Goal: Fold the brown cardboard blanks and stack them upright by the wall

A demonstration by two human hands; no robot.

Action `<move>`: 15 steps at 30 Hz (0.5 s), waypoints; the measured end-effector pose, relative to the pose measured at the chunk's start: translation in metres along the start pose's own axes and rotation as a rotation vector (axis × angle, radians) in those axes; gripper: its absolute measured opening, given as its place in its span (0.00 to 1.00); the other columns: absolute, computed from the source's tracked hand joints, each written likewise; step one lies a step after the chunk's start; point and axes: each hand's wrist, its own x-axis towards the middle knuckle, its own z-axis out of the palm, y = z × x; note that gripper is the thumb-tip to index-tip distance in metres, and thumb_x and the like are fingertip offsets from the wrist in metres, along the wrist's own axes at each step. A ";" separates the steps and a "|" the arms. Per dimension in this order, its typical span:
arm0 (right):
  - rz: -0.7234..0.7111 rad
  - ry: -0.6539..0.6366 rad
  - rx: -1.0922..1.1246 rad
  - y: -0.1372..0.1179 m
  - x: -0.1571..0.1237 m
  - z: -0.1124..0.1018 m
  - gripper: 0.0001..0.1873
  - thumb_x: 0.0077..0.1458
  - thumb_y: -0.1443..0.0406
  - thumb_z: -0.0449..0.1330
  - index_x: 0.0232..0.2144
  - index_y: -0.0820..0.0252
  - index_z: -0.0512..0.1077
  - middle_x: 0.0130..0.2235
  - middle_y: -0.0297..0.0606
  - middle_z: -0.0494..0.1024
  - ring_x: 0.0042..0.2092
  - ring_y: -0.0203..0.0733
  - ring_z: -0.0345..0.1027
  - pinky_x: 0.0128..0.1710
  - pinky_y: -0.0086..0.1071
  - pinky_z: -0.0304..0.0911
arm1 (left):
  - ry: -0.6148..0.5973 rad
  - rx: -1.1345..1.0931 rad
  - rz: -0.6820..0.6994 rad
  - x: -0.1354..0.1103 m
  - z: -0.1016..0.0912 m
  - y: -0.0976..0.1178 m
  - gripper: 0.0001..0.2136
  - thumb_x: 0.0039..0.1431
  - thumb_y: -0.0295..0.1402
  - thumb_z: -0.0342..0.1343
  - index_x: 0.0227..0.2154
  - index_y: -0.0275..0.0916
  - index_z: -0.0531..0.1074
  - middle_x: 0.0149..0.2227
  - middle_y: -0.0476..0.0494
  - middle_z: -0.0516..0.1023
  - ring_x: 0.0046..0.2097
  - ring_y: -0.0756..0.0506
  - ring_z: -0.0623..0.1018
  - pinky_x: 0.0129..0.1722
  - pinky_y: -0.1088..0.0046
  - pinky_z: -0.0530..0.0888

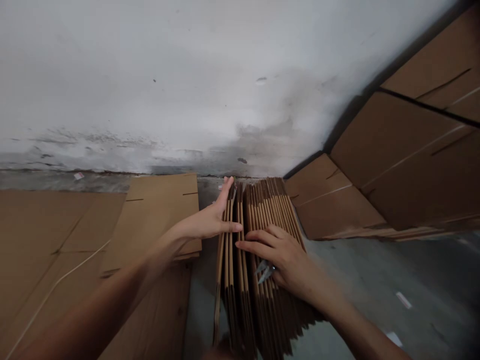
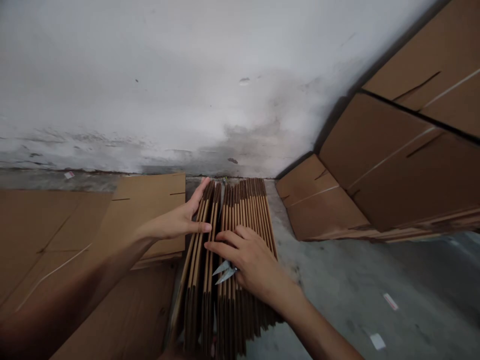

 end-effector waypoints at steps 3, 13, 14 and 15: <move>0.009 0.027 -0.001 -0.001 -0.001 0.000 0.43 0.32 0.81 0.45 0.53 0.54 0.66 0.51 0.35 0.70 0.46 0.43 0.57 0.46 0.39 0.60 | 0.010 0.010 -0.015 0.000 -0.001 0.001 0.55 0.50 0.47 0.60 0.63 0.38 0.19 0.66 0.42 0.14 0.67 0.44 0.28 0.65 0.57 0.37; 0.021 0.063 -0.070 -0.002 -0.001 -0.001 0.38 0.33 0.81 0.46 0.48 0.56 0.68 0.51 0.37 0.70 0.45 0.45 0.57 0.44 0.40 0.61 | 0.003 -0.017 -0.011 0.000 0.000 0.002 0.54 0.51 0.45 0.60 0.63 0.38 0.19 0.66 0.44 0.15 0.68 0.44 0.30 0.65 0.58 0.39; 0.018 0.076 -0.082 -0.003 0.000 0.000 0.37 0.33 0.81 0.46 0.47 0.56 0.69 0.51 0.38 0.69 0.45 0.45 0.57 0.44 0.40 0.60 | 0.001 -0.028 -0.012 0.000 0.000 0.001 0.54 0.51 0.46 0.60 0.63 0.39 0.19 0.66 0.44 0.15 0.68 0.44 0.30 0.65 0.58 0.39; 0.005 0.083 -0.085 -0.003 0.000 0.000 0.35 0.34 0.81 0.46 0.46 0.57 0.69 0.52 0.38 0.69 0.44 0.45 0.57 0.44 0.40 0.60 | -0.002 -0.038 -0.015 0.000 -0.001 0.000 0.55 0.50 0.46 0.60 0.63 0.40 0.20 0.66 0.45 0.15 0.68 0.44 0.30 0.66 0.59 0.39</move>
